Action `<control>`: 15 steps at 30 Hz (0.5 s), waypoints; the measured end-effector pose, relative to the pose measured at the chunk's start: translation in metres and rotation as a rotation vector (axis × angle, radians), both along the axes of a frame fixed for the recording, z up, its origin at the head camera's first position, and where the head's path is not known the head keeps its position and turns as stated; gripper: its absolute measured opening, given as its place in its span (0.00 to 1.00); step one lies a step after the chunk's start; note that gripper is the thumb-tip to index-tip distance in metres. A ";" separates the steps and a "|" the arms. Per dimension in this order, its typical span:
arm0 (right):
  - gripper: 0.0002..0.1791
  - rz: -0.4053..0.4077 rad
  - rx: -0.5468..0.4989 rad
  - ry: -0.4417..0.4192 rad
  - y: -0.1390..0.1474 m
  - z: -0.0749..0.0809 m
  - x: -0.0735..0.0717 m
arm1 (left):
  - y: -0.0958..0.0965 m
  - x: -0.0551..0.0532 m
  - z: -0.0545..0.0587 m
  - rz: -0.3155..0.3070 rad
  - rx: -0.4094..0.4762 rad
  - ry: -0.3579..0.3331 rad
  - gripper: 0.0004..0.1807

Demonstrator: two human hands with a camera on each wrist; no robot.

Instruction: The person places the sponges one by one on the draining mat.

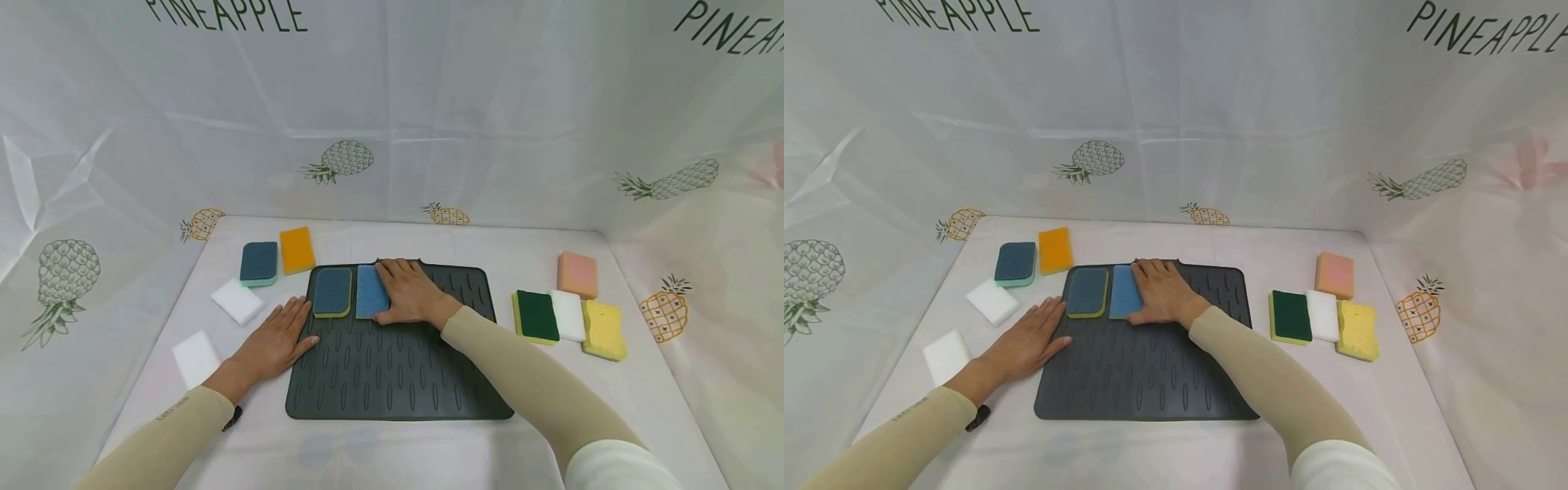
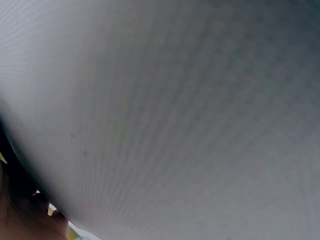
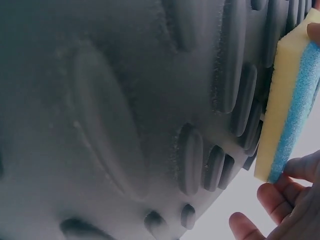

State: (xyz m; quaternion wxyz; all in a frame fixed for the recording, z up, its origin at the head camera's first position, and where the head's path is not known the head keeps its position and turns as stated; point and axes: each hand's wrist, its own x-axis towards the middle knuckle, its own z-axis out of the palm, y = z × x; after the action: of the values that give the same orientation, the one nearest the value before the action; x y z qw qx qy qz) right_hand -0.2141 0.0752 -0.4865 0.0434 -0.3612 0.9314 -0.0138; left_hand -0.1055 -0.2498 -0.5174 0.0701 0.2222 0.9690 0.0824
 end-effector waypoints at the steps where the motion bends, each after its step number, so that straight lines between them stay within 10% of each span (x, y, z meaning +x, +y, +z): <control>1: 0.64 0.000 0.005 0.001 0.000 0.000 0.000 | 0.000 0.000 0.001 0.000 0.002 -0.002 0.45; 15: 0.65 -0.012 0.019 -0.012 -0.003 0.001 -0.003 | 0.002 0.000 0.002 0.007 -0.005 -0.015 0.45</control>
State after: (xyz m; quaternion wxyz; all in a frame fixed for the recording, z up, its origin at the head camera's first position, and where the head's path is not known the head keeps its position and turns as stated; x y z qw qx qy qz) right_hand -0.2168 0.0724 -0.4855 0.0521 -0.3552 0.9333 -0.0072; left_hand -0.1058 -0.2481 -0.5154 0.0776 0.2182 0.9694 0.0818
